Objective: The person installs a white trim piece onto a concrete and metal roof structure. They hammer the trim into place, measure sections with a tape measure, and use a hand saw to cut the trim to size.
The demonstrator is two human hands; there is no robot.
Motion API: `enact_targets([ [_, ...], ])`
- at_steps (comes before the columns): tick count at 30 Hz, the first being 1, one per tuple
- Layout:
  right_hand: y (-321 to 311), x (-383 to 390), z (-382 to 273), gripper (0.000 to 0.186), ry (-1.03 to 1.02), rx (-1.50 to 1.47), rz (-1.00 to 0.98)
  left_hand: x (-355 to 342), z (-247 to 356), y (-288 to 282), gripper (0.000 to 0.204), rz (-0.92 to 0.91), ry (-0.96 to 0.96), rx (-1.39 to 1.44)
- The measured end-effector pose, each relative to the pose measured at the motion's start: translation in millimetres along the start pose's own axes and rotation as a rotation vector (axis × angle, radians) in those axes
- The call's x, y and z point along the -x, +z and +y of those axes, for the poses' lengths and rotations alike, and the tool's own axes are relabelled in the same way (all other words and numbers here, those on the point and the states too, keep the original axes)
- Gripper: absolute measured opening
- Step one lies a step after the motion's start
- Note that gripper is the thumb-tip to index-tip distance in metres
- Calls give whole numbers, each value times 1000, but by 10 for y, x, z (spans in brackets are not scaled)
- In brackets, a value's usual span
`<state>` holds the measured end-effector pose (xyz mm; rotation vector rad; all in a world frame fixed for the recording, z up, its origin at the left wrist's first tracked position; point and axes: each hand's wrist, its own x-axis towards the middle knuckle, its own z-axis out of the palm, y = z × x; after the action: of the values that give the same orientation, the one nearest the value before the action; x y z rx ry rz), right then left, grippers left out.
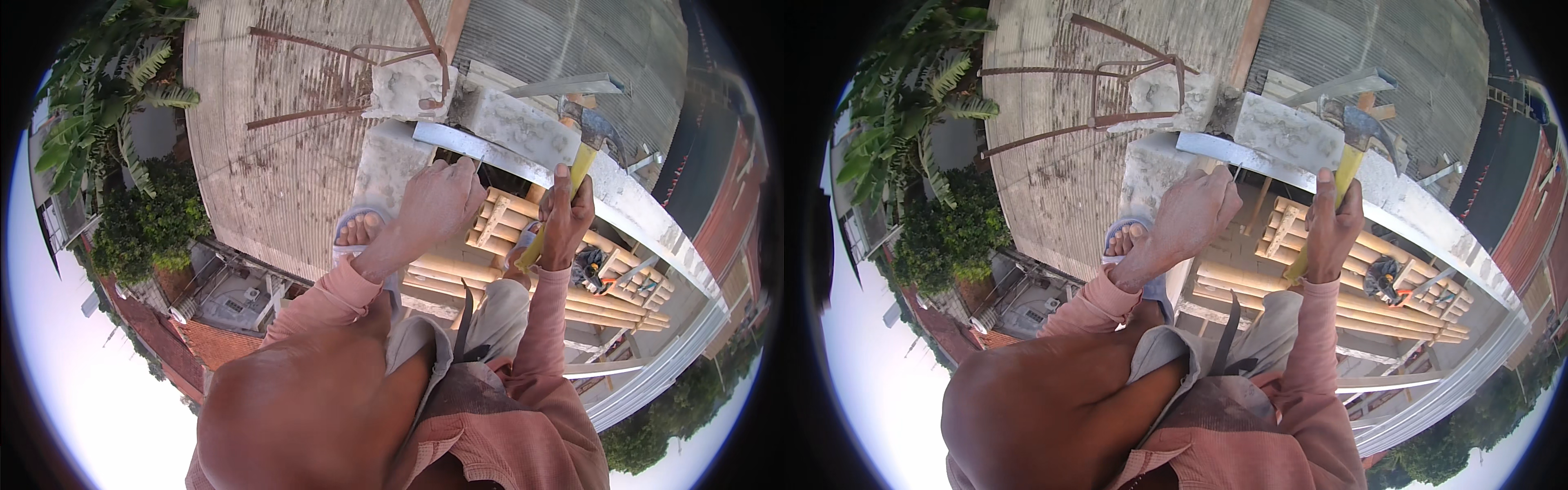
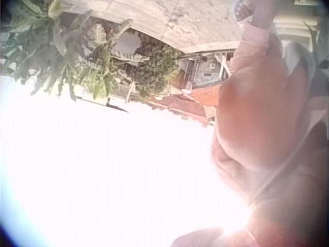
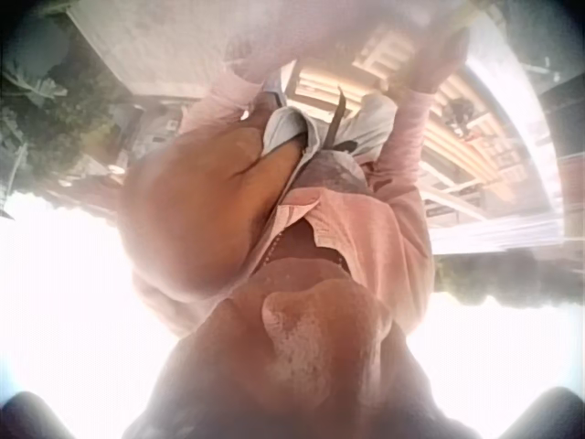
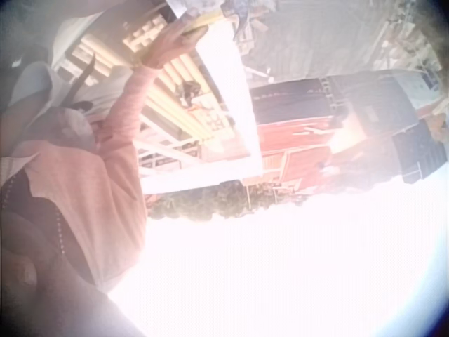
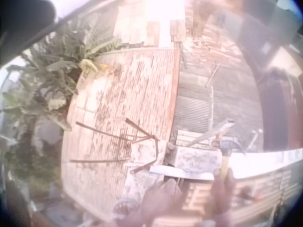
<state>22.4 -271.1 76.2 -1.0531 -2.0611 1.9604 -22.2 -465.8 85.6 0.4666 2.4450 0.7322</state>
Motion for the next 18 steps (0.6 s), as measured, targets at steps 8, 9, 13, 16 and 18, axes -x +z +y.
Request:
enact_targets([
  [8, 33, -2, 19, 25, 3, -4, -21, -222, -26, 170, 29, 40, -148, -102],
  [9, 31, 9, 17, 25, 5, -6, -24, -222, -29, 193, 28, 46, -150, -158],
  [13, -26, 22, 91, 25, -14, 19, -30, -200, -196, 137, 29, -186, 65, 699],
  [16, -28, 91, 115, 25, 24, -23, -29, 38, -154, 143, 29, -164, 68, 722],
  [18, -36, 125, 107, 25, -4, -27, 13, 84, -132, 212, 14, 21, 211, 536],
])
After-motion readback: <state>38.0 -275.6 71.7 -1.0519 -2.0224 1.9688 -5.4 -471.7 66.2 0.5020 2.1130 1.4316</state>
